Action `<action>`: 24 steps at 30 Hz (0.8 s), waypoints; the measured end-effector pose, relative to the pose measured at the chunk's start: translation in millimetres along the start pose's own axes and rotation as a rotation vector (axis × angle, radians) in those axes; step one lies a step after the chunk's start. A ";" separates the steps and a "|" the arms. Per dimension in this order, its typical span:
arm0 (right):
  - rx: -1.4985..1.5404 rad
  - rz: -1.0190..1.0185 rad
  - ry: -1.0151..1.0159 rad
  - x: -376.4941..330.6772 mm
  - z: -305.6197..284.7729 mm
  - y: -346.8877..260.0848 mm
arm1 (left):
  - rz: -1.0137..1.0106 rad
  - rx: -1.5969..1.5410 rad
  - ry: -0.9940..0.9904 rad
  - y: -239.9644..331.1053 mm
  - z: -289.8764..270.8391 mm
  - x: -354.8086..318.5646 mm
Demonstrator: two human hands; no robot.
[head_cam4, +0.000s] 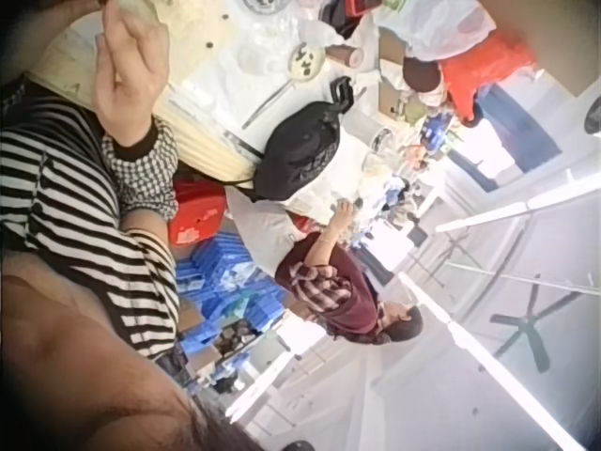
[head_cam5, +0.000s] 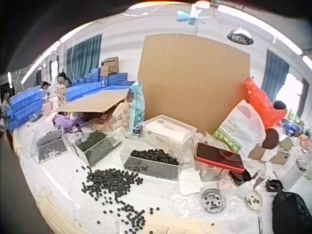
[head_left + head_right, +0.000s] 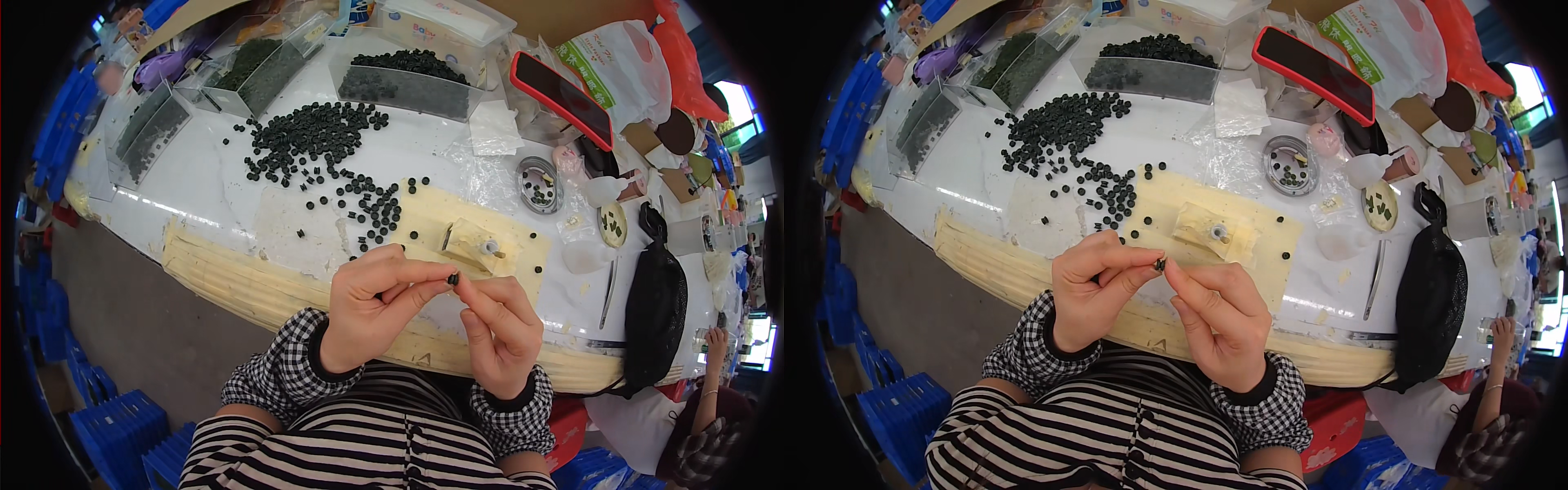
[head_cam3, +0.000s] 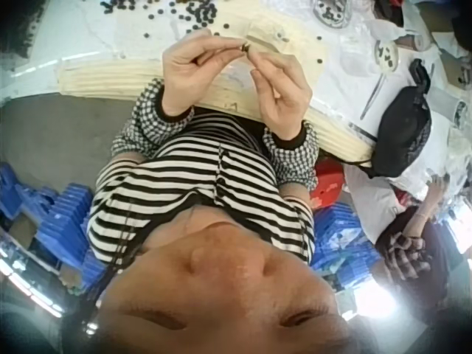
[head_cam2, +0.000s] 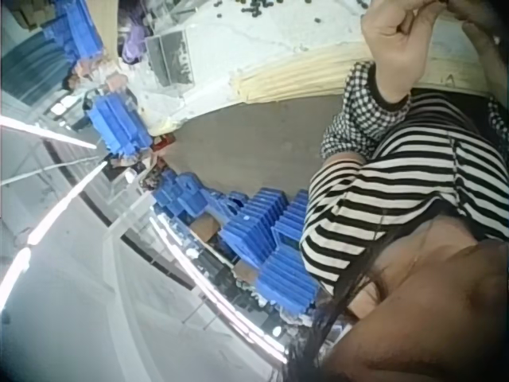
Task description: Assembling small black components into a white plastic fixture.
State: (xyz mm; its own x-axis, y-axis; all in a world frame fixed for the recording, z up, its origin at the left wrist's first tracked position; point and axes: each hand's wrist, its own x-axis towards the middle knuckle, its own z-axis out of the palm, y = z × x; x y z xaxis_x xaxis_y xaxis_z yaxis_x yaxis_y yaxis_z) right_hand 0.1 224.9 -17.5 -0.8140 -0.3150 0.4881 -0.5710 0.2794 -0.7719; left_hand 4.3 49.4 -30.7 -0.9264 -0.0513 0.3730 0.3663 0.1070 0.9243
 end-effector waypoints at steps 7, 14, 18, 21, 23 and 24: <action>-0.056 -0.055 0.013 0.4 1.6 1.2 | -0.045 -0.023 -0.001 1.8 -0.4 -0.1; -0.082 -0.058 0.012 0.9 2.1 0.1 | -0.040 -0.014 -0.008 1.6 -1.3 -0.5; -0.084 -0.056 0.009 1.0 1.8 -0.7 | -0.039 -0.016 -0.011 0.8 -1.3 -0.5; -0.086 -0.060 0.004 1.5 1.3 -0.9 | -0.048 -0.024 -0.009 1.0 -1.1 -0.7; -0.088 -0.065 0.004 1.4 0.9 -0.6 | -0.049 -0.028 -0.011 0.8 -0.9 -0.8; -0.087 -0.070 0.004 1.3 1.0 0.1 | -0.047 -0.026 -0.013 0.8 -1.0 -0.8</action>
State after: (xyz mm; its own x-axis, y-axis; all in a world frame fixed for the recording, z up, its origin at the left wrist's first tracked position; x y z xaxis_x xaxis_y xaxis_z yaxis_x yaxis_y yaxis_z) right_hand -0.9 223.6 -17.3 -0.7722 -0.3328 0.5412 -0.6333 0.3343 -0.6980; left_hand 5.4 48.6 -30.2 -0.9436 -0.0426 0.3284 0.3245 0.0785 0.9426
